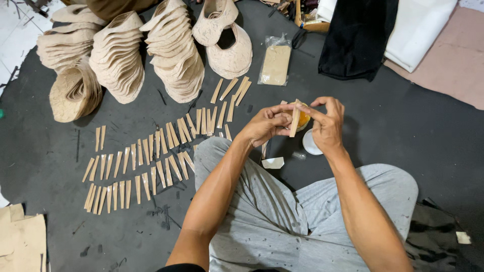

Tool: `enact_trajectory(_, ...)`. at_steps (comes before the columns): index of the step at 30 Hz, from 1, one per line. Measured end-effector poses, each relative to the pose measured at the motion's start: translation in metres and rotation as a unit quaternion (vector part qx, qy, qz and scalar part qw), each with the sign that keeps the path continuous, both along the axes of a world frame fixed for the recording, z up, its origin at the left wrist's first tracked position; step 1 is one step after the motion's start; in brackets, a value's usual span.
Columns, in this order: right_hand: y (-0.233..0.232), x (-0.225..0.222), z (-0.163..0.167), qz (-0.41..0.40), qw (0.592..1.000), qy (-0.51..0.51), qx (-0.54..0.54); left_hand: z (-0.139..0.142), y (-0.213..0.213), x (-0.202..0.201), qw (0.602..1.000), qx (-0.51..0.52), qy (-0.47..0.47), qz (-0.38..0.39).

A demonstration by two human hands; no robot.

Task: The person sits on the floor of a workshop and applies glue to flat wooden strips one at a time, dipping or spreading glue from an open container, then lays each coated strip in rows on the floor. Stacks of shaped shoe upper components sit nearby as the person works through the pile of strips.

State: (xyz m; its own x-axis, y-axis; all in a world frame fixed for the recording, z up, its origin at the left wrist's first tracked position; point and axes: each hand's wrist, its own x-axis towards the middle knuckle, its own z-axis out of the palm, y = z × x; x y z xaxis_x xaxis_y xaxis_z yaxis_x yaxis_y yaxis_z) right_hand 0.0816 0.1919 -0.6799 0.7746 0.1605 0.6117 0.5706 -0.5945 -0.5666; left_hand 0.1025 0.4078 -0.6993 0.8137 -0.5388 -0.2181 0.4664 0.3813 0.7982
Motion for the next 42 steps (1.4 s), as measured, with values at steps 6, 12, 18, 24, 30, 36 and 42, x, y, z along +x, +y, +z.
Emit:
enact_trajectory(6, -0.005, 0.01, -0.015, -0.061, 0.994, 0.076, 0.058, 0.02, 0.019, 0.008, 0.99, 0.12, -0.063, 0.024)
enact_trajectory(12, -0.006, 0.014, -0.029, -0.054, 0.986, 0.109, 0.114, 0.028, 0.08, 0.085, 0.851, 0.455, -0.209, 0.158)
enact_trajectory(18, -0.002, 0.016, -0.031, -0.057, 0.989, 0.118, 0.074, -0.02, 0.085, 0.109, 0.688, 0.663, -0.278, 0.096)
enact_trajectory(24, 0.001, 0.018, -0.031, -0.05, 0.987, 0.127, 0.088, -0.048, 0.089, 0.12, 0.611, 0.747, -0.262, 0.023)
enact_trajectory(30, 0.004, 0.018, -0.03, -0.044, 0.986, 0.138, 0.079, -0.057, 0.089, 0.12, 0.568, 0.791, -0.226, -0.01)
enact_trajectory(36, 0.002, 0.017, -0.033, -0.049, 0.983, 0.151, 0.096, -0.042, 0.086, 0.113, 0.545, 0.81, -0.214, 0.023)
enact_trajectory(42, 0.0, 0.016, -0.035, -0.046, 0.985, 0.138, 0.094, -0.033, 0.056, 0.101, 0.495, 0.817, -0.295, -0.003)
